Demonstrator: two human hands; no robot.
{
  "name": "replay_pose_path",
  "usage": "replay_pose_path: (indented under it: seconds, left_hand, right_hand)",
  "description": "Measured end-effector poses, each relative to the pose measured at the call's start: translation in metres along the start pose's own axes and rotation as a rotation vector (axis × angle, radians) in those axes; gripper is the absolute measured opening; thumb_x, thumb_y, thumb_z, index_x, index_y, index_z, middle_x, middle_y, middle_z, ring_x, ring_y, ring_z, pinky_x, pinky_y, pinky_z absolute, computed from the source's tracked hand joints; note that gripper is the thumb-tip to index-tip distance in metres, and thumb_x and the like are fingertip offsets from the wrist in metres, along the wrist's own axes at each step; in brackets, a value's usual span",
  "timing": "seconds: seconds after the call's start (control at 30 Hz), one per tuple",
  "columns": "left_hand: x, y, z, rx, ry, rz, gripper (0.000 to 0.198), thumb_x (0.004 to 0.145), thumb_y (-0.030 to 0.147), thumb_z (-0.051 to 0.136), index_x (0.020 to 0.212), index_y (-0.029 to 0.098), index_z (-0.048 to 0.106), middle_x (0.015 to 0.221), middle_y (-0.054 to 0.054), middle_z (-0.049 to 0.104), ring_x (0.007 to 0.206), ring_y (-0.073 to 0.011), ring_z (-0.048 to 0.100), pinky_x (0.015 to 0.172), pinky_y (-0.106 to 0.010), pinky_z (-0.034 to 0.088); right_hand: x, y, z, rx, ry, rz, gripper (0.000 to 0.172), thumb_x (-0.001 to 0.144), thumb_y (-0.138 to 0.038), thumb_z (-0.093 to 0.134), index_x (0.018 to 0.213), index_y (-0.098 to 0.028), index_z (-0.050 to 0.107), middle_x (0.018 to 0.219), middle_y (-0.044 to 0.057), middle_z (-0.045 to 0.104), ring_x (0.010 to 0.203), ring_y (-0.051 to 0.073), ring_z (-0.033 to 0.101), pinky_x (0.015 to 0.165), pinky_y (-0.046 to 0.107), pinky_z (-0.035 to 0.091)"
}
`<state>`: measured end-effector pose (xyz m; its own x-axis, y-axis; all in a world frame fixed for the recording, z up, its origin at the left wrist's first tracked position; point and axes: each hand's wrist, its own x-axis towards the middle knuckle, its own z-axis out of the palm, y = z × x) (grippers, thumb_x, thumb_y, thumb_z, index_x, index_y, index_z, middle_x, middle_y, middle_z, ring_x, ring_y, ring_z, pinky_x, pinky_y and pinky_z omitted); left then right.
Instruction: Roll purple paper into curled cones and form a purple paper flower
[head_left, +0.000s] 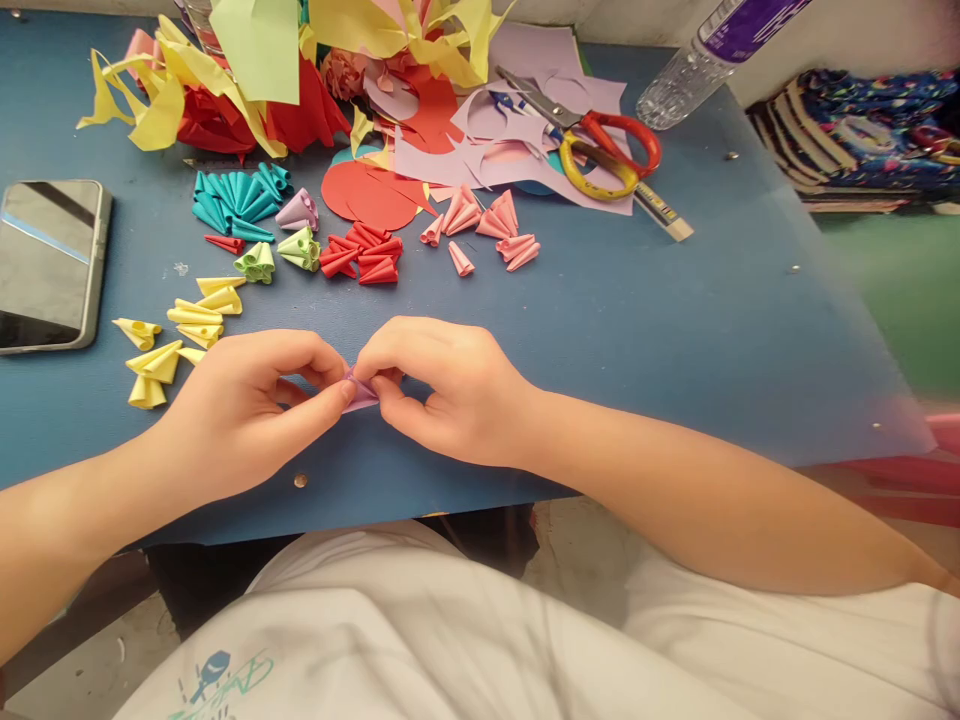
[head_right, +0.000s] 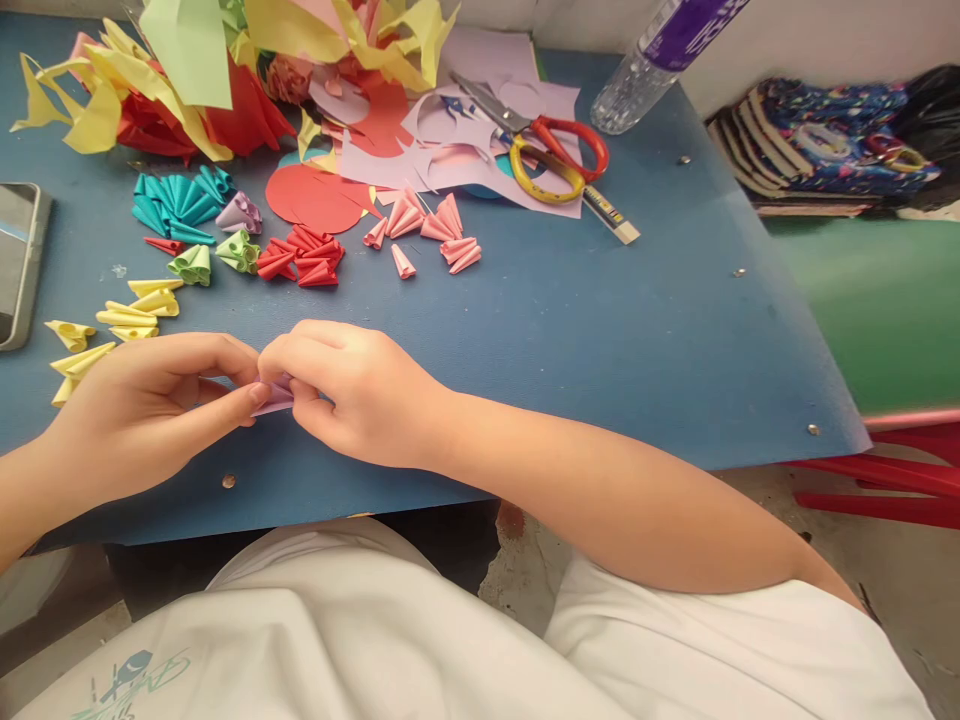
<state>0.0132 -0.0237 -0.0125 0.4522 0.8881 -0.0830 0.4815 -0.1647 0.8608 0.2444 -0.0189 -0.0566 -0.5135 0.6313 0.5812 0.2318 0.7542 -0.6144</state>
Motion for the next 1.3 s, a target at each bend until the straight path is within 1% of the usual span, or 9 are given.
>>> replay_pose_path:
  seconds: [0.2,0.37,0.47,0.53,0.7,0.9,1.0,1.13,1.3]
  left_hand:
    - [-0.0002,-0.0057,0.0003,0.066,0.007,0.068,0.011,0.094,0.034,0.083,0.092,0.023,0.079,0.091,-0.002,0.078,0.079,-0.0167,0.07,0.068,-0.021,0.062]
    - [-0.0014,-0.0067,-0.0011,0.069,-0.011,0.084,0.012,0.098,0.033,0.077,0.093,0.022,0.078,0.096,-0.004,0.078,0.085,-0.0184,0.071,0.071,-0.024,0.062]
    - [-0.0014,-0.0048,-0.0021,0.067,-0.019,0.101,0.01,0.096,0.031,0.079,0.093,0.022,0.078,0.095,-0.003,0.078,0.085,-0.018,0.071,0.073,-0.024,0.062]
    - [-0.0006,-0.0033,-0.0024,0.093,-0.016,0.109,0.012,0.098,0.032,0.077,0.093,0.021,0.078,0.092,-0.003,0.078,0.083,-0.0172,0.071,0.073,-0.024,0.06]
    - [0.0009,-0.0025,-0.002,0.162,-0.024,0.132,0.018,0.101,0.035,0.073,0.091,0.021,0.079,0.089,-0.002,0.078,0.078,-0.0158,0.07,0.07,-0.023,0.058]
    - [-0.0004,-0.007,0.0,0.122,-0.029,0.092,0.013,0.097,0.035,0.078,0.1,0.023,0.078,0.097,-0.002,0.079,0.084,-0.0181,0.072,0.078,-0.026,0.062]
    - [-0.0004,-0.007,-0.0009,0.158,-0.03,0.126,0.012,0.098,0.034,0.075,0.097,0.023,0.079,0.095,-0.002,0.079,0.085,-0.0187,0.072,0.077,-0.027,0.061]
    - [0.001,-0.006,-0.0026,0.174,-0.022,0.156,0.012,0.097,0.032,0.074,0.091,0.023,0.079,0.093,-0.003,0.078,0.082,-0.0183,0.071,0.072,-0.026,0.058]
    - [0.0022,-0.0045,-0.0028,0.227,-0.018,0.192,0.015,0.098,0.028,0.072,0.085,0.022,0.078,0.091,-0.003,0.077,0.081,-0.0172,0.07,0.07,-0.025,0.054]
  right_hand:
    - [-0.0003,-0.0005,-0.004,-0.026,-0.006,-0.024,0.025,0.095,0.0,0.055,0.098,-0.019,0.071,0.097,0.002,0.078,0.09,0.011,0.073,0.084,0.023,0.061]
    - [0.0,-0.0009,-0.0036,-0.019,0.029,-0.053,0.023,0.094,-0.002,0.057,0.093,-0.018,0.074,0.095,0.003,0.08,0.088,0.011,0.074,0.081,0.022,0.062]
    - [0.0006,-0.0008,-0.003,0.018,0.064,-0.061,0.011,0.099,-0.011,0.067,0.093,-0.018,0.074,0.093,0.003,0.081,0.084,0.01,0.075,0.078,0.021,0.063]
    - [0.001,-0.0002,-0.0031,0.015,0.079,-0.059,0.009,0.101,-0.018,0.072,0.092,-0.019,0.074,0.091,0.002,0.081,0.083,0.01,0.076,0.078,0.021,0.063]
    - [0.0015,0.0003,-0.0048,-0.004,0.037,0.017,0.013,0.101,-0.014,0.07,0.09,-0.019,0.073,0.087,0.0,0.082,0.081,0.01,0.076,0.08,0.021,0.062]
    - [0.0009,-0.0026,-0.0058,-0.002,-0.006,0.068,0.01,0.099,-0.013,0.066,0.092,-0.017,0.071,0.087,-0.001,0.08,0.076,0.009,0.073,0.073,0.019,0.057]
    - [0.0004,-0.0029,-0.0054,-0.05,-0.04,0.054,0.011,0.1,-0.014,0.061,0.093,-0.018,0.069,0.086,-0.001,0.079,0.075,0.01,0.072,0.074,0.021,0.057]
    - [-0.0001,-0.0012,-0.0037,-0.051,-0.043,-0.034,0.016,0.102,-0.011,0.058,0.095,-0.019,0.07,0.089,0.0,0.08,0.083,0.011,0.073,0.081,0.023,0.06]
    - [-0.0007,0.0009,-0.0018,-0.024,-0.013,-0.065,0.005,0.1,-0.015,0.073,0.097,-0.019,0.073,0.092,-0.001,0.082,0.087,0.011,0.077,0.084,0.022,0.062]
